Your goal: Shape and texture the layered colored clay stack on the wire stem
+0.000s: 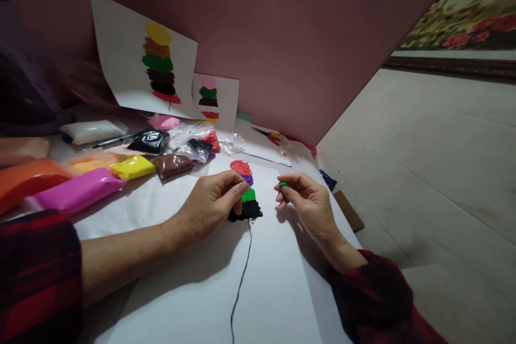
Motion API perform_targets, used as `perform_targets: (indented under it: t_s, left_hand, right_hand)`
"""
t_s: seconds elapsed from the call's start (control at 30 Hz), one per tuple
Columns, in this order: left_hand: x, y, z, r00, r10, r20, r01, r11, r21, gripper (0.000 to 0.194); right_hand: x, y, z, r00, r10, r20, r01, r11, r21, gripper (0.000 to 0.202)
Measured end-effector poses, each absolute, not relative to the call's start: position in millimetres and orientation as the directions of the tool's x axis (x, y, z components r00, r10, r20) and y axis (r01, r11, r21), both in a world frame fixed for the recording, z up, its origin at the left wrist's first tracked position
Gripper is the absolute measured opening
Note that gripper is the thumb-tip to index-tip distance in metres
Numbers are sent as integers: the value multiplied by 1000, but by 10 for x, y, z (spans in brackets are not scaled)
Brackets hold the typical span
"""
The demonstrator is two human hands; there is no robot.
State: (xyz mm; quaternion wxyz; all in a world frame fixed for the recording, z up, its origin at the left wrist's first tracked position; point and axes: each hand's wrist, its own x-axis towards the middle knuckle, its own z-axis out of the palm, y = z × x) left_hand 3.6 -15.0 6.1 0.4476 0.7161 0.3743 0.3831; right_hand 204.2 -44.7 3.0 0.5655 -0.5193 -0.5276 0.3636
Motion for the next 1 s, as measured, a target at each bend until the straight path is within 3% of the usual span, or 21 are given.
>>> perform_targets:
  t_s: [0.33,1.0]
  left_hand:
    - [36,-141,62,441,876,196,206,-311,928,26]
    - [43,-156,66,479,864,155,252,-304,919,27]
  right_hand:
    - [2006,-445,84,175,962,212,204,175,-963,11]
    - [2074,-449,46,137,963,231,265,189,-946,37]
